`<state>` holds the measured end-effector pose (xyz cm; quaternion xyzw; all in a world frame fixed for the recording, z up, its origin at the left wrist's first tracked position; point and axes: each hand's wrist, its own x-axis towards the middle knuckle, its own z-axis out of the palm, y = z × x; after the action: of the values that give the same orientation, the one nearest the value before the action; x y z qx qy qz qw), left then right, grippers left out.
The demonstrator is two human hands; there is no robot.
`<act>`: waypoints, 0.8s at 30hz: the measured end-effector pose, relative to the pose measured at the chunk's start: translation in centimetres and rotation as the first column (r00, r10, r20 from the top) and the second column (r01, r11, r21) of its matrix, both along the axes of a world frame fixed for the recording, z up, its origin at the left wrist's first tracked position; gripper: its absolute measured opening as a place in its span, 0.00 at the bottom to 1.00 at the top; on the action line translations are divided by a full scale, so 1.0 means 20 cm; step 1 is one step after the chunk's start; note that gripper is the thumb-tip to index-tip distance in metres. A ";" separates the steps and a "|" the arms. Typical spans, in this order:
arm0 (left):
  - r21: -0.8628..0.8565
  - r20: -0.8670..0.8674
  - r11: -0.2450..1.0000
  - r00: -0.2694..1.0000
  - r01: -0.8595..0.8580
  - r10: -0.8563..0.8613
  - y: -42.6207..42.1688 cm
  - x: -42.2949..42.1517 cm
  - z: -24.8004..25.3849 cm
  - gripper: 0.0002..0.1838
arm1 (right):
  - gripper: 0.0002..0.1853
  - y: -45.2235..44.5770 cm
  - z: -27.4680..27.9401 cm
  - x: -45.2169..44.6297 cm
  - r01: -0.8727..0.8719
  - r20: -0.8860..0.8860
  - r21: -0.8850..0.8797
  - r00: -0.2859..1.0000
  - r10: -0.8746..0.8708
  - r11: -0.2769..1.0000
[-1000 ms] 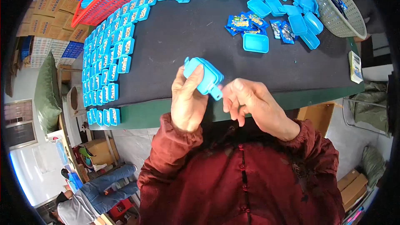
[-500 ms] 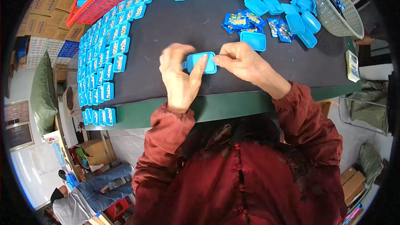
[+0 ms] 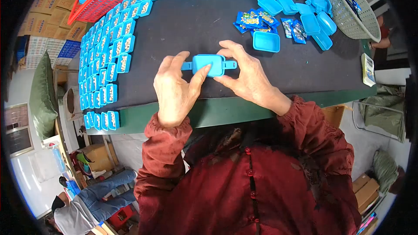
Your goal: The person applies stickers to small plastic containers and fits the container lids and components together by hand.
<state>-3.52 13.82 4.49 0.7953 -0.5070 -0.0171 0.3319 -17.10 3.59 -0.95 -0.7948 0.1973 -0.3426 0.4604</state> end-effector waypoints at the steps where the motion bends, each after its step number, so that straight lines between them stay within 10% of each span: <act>1: 0.000 -0.001 1.000 1.000 -0.002 0.002 0.00 0.01 0.00 0.12 | 0.37 0.00 0.00 0.00 -0.002 -0.001 0.000 1.000 0.002 1.000; 7: -0.312 -0.607 0.915 0.795 -0.255 0.015 0.05 0.09 -0.01 0.11 | 0.37 0.00 -0.01 0.00 0.004 0.004 0.000 1.000 -0.004 1.000; 12: -0.300 0.053 0.915 0.953 -0.271 0.300 0.20 0.20 -0.13 0.15 | 0.35 0.00 -0.01 -0.01 0.025 0.021 -0.057 0.999 -0.024 0.998; 15: -0.124 0.064 0.962 0.965 -0.244 0.253 0.29 0.18 -0.25 0.20 | 0.33 0.00 -0.01 -0.02 0.030 -0.002 -0.091 1.000 -0.031 0.995; 17: 0.207 -0.221 0.924 0.904 -0.323 0.366 0.29 0.07 -0.08 0.26 | 0.33 -0.01 -0.01 -0.02 0.022 0.005 -0.087 1.000 -0.022 0.996; 24: 0.282 -0.430 0.958 0.899 0.046 0.084 0.42 0.15 0.10 0.30 | 0.31 -0.04 0.01 -0.03 -0.012 -0.001 -0.073 1.000 0.012 0.997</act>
<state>-0.49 22.21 6.55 0.8154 -0.4037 -0.2647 0.3194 -17.67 2.88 -0.71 -0.8123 0.1802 -0.3465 0.4331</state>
